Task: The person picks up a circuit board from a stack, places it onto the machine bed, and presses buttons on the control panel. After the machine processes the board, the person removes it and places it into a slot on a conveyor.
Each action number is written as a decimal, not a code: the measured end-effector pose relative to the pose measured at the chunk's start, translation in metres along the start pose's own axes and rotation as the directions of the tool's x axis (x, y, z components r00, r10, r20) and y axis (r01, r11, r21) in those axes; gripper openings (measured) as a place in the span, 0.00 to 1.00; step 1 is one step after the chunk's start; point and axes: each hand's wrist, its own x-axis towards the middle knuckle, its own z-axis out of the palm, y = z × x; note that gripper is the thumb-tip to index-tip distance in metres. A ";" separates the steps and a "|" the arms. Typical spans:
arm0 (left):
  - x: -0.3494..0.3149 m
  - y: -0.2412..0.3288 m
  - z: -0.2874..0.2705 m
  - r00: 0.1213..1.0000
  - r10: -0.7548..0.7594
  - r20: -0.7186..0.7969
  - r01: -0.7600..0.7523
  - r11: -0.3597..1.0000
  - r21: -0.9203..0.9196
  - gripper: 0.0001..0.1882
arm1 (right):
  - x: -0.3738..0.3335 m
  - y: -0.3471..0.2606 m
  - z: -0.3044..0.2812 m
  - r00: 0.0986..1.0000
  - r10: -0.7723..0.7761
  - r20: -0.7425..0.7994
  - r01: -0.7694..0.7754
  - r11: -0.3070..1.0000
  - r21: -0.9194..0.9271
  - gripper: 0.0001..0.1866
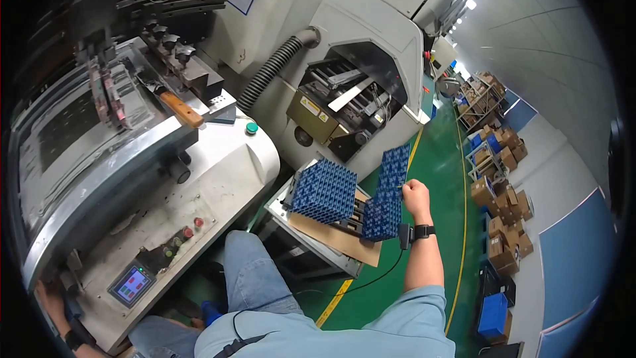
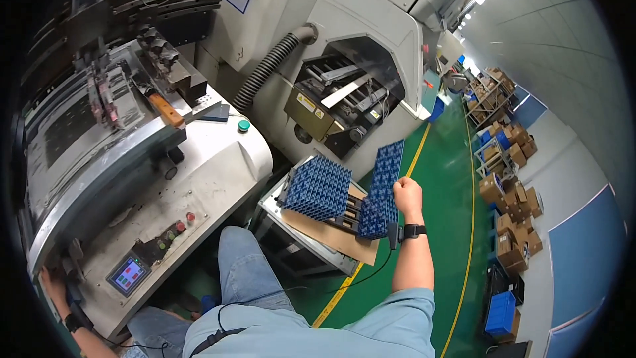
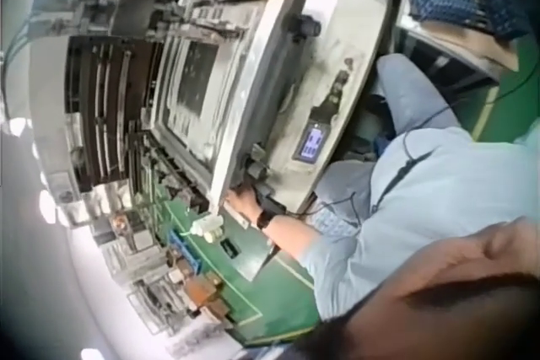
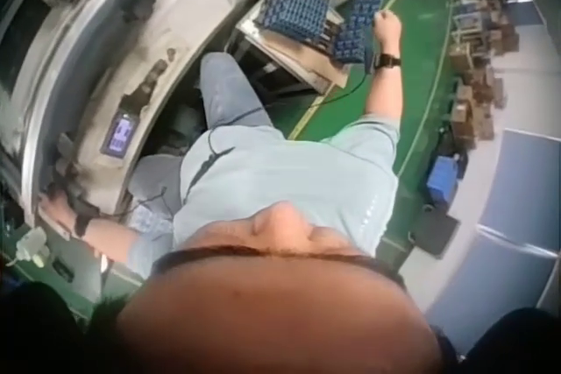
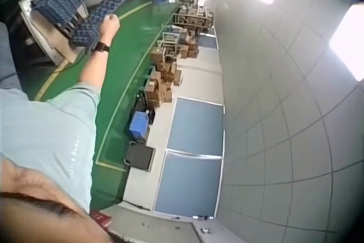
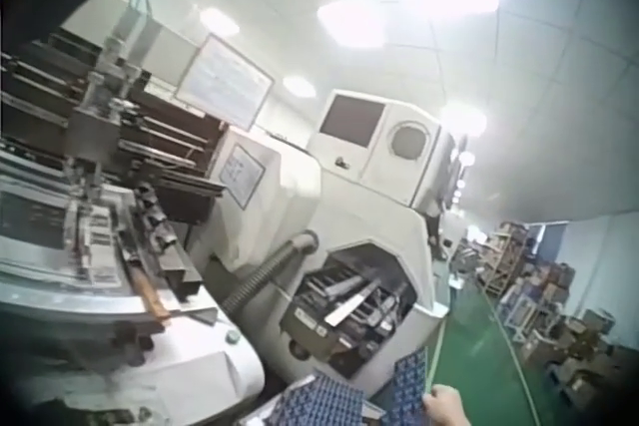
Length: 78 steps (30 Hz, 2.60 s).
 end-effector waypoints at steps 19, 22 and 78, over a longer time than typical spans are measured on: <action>0.004 -0.003 -0.021 0.990 -0.066 0.129 0.061 0.997 0.040 0.26 | -0.026 0.112 0.109 0.922 0.269 0.277 -0.182 0.936 -0.303 0.13; 0.006 -0.010 -0.020 0.966 -0.102 0.238 0.085 0.993 0.081 0.31 | -0.024 0.115 0.108 0.914 0.280 0.293 -0.181 0.929 -0.323 0.13; -0.001 0.013 -0.035 0.999 0.026 -0.020 -0.025 0.998 0.051 0.21 | -0.039 0.065 0.107 0.917 0.191 0.351 -0.147 0.978 -0.150 0.13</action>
